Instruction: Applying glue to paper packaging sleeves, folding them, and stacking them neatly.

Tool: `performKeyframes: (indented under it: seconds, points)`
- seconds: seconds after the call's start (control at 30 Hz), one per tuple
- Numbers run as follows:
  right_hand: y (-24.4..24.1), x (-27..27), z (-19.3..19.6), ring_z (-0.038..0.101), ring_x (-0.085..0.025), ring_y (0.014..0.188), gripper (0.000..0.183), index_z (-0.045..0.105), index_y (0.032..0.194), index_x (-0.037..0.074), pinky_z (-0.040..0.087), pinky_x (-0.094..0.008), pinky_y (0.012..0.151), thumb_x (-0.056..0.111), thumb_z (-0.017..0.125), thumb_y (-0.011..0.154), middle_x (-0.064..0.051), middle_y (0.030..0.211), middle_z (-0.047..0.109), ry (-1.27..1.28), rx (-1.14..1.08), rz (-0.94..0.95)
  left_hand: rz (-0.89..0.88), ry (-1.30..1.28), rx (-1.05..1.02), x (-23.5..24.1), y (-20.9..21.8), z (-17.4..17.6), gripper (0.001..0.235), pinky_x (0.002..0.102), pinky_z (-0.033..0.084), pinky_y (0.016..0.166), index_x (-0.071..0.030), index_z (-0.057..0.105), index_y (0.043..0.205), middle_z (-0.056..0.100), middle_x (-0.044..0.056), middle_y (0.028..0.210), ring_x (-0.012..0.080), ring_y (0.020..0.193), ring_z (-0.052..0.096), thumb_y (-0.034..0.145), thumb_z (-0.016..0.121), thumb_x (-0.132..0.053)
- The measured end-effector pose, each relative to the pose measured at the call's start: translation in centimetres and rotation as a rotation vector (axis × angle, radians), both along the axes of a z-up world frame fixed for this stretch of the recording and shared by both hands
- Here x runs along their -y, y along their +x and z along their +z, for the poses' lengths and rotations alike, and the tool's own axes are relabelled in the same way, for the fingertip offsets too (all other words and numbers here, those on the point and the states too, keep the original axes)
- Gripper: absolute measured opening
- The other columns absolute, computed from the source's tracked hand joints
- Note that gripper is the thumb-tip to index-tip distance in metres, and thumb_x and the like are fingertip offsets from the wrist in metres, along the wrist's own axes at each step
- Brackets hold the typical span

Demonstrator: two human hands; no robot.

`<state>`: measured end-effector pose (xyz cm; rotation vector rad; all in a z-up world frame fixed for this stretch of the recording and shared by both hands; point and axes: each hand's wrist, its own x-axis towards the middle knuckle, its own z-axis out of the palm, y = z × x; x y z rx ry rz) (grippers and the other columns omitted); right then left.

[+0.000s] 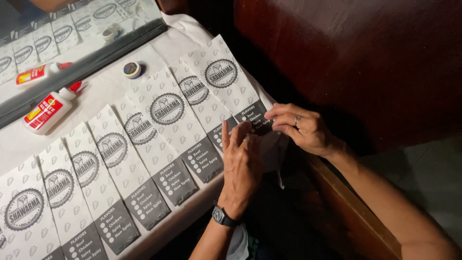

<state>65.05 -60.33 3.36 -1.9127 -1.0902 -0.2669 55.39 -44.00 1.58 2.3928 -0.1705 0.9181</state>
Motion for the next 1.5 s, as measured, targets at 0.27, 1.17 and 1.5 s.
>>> performKeyframes:
  seconds: [0.27, 1.17, 1.5]
  points:
    - [0.7, -0.6, -0.8, 0.077, -0.026, 0.095, 0.018, 0.067, 0.080, 0.004, 0.060, -0.035, 0.079, 0.003, 0.084, 0.083, -0.011, 0.104, 0.076, 0.104, -0.190, -0.075, 0.110, -0.324, -0.224, -0.3, 2.4, -2.7, 0.017, 0.054, 0.031, 0.122, 0.000, 0.062, 0.070, 0.064, 0.011, 0.095, 0.0321, 0.108, 0.064, 0.074, 0.078, -0.006]
    - [-1.1, -1.6, -0.8, 0.073, -0.027, 0.107, 0.009, 0.070, 0.101, 0.006, 0.058, -0.040, 0.094, 0.009, 0.077, 0.096, -0.006, 0.101, 0.075, 0.074, -0.026, -0.180, 0.067, -0.255, -0.230, 0.0, 1.5, -0.7, 0.027, 0.056, 0.031, 0.121, 0.000, 0.063, 0.095, 0.056, 0.013, 0.097, 0.0409, 0.105, 0.064, 0.073, 0.079, 0.001]
    - [-1.1, -1.7, -0.4, 0.071, -0.035, 0.108, 0.011, 0.071, 0.105, 0.004, 0.059, -0.047, 0.095, -0.004, 0.066, 0.100, -0.010, 0.107, 0.074, 0.020, 0.183, -0.117, 0.094, -0.122, -0.063, 2.1, -0.4, 0.4, 0.033, 0.057, 0.028, 0.123, 0.008, 0.063, 0.102, 0.059, 0.023, 0.099, 0.0420, 0.118, 0.058, 0.077, 0.075, -0.009]
